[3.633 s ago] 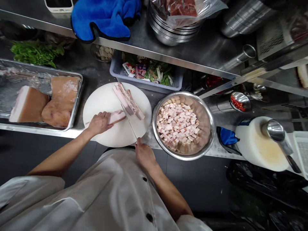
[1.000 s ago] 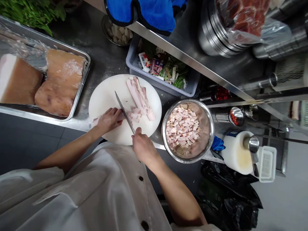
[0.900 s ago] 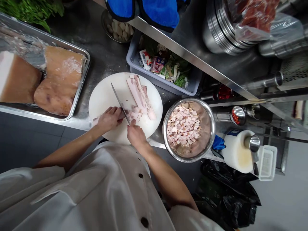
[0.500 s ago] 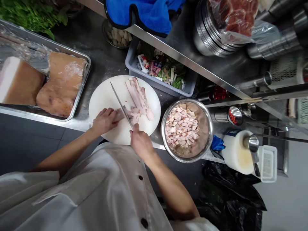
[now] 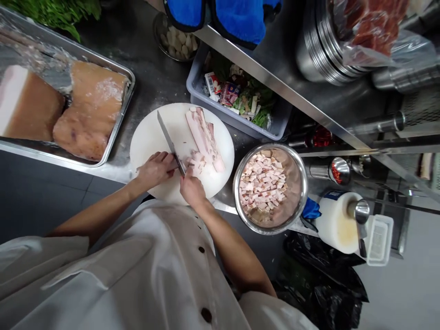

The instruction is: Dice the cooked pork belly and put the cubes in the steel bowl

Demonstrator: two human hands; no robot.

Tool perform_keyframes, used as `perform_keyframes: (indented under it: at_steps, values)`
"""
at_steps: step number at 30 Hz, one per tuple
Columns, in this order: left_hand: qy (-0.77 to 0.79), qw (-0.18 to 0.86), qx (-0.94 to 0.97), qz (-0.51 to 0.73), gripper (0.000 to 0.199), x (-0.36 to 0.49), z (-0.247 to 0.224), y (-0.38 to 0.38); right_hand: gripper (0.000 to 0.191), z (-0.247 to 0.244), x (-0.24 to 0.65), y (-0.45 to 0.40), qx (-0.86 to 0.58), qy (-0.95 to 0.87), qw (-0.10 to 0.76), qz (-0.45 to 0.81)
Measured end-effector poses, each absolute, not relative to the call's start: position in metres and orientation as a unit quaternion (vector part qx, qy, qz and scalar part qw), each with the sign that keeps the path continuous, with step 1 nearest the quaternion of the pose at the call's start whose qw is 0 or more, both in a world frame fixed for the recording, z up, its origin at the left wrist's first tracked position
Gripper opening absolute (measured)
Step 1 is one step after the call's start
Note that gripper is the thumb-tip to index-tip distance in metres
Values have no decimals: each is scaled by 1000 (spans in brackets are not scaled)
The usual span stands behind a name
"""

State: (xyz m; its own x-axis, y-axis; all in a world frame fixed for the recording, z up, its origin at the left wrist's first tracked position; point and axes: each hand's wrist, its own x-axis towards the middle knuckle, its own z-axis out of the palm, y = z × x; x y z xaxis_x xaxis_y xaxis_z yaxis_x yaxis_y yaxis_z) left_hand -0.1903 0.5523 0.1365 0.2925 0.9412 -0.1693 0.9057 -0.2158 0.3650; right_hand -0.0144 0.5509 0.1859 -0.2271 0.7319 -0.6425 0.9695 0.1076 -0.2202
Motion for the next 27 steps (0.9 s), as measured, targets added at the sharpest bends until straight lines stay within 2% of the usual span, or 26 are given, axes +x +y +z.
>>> perform_keyframes:
  at_steps: [3, 7, 11, 14, 17, 23, 27]
  values:
    - [617, 177, 766, 31, 39, -190, 142, 548, 37, 186, -3, 557, 582, 728, 170, -320]
    - [632, 144, 761, 27, 52, -198, 150, 536, 38, 228, 7, 541, 570, 748, 178, -289]
    - [631, 156, 758, 42, 46, -204, 147, 530, 31, 271, 9, 513, 551, 746, 242, -287]
    - [630, 169, 757, 41, 41, -205, 140, 531, 24, 285, 7, 508, 543, 729, 277, -312]
    - [623, 184, 760, 37, 40, -204, 137, 533, 23, 269, -5, 523, 541, 722, 274, -332]
    - [647, 174, 741, 40, 34, -199, 143, 533, 37, 187, -40, 540, 571, 742, 217, -277]
    - [672, 144, 726, 13, 51, -200, 151, 522, 42, 175, -43, 522, 563, 760, 192, -264]
